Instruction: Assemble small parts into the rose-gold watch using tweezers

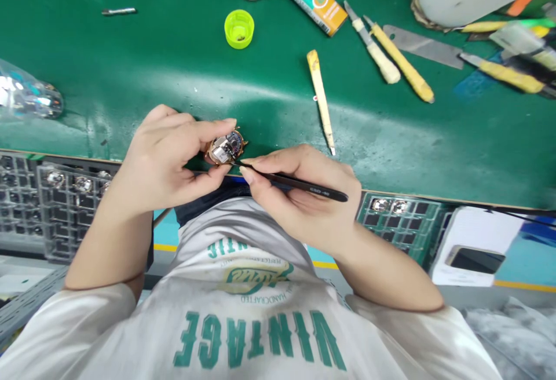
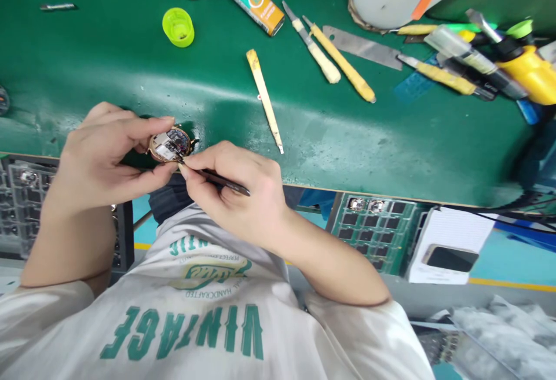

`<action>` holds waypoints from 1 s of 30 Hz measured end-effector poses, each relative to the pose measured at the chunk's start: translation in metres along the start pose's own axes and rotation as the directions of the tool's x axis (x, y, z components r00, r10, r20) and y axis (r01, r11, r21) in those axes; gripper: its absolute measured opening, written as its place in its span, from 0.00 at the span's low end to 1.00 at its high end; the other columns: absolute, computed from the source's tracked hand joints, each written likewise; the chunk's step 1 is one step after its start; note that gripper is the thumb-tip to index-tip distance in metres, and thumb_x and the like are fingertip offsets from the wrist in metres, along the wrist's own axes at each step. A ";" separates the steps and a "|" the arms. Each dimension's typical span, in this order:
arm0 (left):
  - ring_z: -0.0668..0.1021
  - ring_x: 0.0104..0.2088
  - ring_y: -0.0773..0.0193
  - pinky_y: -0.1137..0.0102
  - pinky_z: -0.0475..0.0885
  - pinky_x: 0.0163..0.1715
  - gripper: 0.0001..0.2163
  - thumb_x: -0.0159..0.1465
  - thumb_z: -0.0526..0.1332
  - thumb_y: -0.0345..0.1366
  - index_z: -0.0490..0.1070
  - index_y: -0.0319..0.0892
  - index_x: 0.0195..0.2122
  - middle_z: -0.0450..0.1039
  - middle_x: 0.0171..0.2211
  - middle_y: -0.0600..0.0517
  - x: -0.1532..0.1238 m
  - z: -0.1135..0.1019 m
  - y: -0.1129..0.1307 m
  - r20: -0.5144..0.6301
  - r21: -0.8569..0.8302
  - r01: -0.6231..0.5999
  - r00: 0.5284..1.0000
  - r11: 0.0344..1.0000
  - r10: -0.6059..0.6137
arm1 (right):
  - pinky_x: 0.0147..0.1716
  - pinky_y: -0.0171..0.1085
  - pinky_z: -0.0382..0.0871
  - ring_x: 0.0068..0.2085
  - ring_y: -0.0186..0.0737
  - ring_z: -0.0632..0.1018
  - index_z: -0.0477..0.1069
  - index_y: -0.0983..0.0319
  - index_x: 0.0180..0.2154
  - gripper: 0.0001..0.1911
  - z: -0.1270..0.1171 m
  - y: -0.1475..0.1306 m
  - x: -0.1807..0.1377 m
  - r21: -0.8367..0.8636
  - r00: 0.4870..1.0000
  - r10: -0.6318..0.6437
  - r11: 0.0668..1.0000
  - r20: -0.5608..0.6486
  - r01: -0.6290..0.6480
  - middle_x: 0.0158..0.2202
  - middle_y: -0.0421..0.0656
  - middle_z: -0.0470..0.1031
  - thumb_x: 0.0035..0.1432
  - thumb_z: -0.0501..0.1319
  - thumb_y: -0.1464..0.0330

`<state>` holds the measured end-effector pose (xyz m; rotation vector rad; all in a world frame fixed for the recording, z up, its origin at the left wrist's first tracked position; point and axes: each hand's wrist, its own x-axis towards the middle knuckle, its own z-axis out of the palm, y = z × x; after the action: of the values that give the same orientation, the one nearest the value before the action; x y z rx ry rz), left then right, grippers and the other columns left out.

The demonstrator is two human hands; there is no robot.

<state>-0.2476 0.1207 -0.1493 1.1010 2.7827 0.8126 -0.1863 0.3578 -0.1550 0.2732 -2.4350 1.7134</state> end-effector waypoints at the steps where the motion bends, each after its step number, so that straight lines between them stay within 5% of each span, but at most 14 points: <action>1: 0.82 0.33 0.58 0.57 0.71 0.39 0.23 0.70 0.66 0.39 0.69 0.57 0.65 0.79 0.33 0.57 0.000 0.000 0.000 0.002 0.002 0.004 1.000 1.000 -0.004 | 0.37 0.35 0.87 0.35 0.38 0.87 0.82 0.55 0.41 0.06 0.000 0.000 0.000 0.006 1.000 -0.005 1.000 0.001 0.005 0.38 0.38 0.88 0.65 0.73 0.72; 8: 0.81 0.33 0.58 0.56 0.70 0.39 0.24 0.70 0.67 0.37 0.68 0.57 0.66 0.81 0.35 0.57 -0.001 0.000 0.001 -0.019 -0.020 -0.018 1.000 1.000 0.018 | 0.38 0.36 0.86 0.36 0.38 0.87 0.81 0.54 0.41 0.07 0.002 -0.001 0.000 0.008 1.000 -0.008 1.000 0.004 0.008 0.38 0.38 0.87 0.65 0.72 0.73; 15: 0.79 0.33 0.62 0.60 0.68 0.39 0.24 0.67 0.68 0.33 0.70 0.43 0.64 0.81 0.36 0.55 0.000 0.003 -0.001 -0.062 -0.002 -0.103 0.993 0.995 0.103 | 0.40 0.37 0.86 0.38 0.38 0.88 0.81 0.56 0.42 0.10 0.007 0.006 -0.001 0.046 0.992 -0.127 0.991 -0.011 0.128 0.38 0.38 0.87 0.64 0.70 0.78; 20: 0.77 0.31 0.65 0.64 0.67 0.38 0.22 0.69 0.68 0.40 0.71 0.45 0.63 0.79 0.34 0.58 -0.001 0.008 -0.004 -0.114 0.006 -0.096 0.989 0.995 0.096 | 0.39 0.36 0.86 0.37 0.38 0.88 0.81 0.57 0.41 0.09 0.006 0.006 -0.001 0.051 0.994 -0.112 0.992 -0.015 0.113 0.37 0.39 0.87 0.64 0.71 0.77; 30: 0.78 0.32 0.65 0.63 0.68 0.38 0.22 0.70 0.69 0.38 0.70 0.46 0.63 0.79 0.35 0.59 0.000 0.006 -0.002 -0.096 0.004 -0.094 0.991 0.996 0.094 | 0.39 0.36 0.87 0.37 0.39 0.88 0.81 0.56 0.41 0.10 0.005 0.006 -0.001 0.075 0.995 -0.093 0.993 -0.038 0.096 0.37 0.39 0.87 0.62 0.73 0.76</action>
<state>-0.2475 0.1220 -0.1555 1.2330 2.8258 0.8993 -0.1865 0.3548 -0.1626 0.3594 -2.2967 1.7583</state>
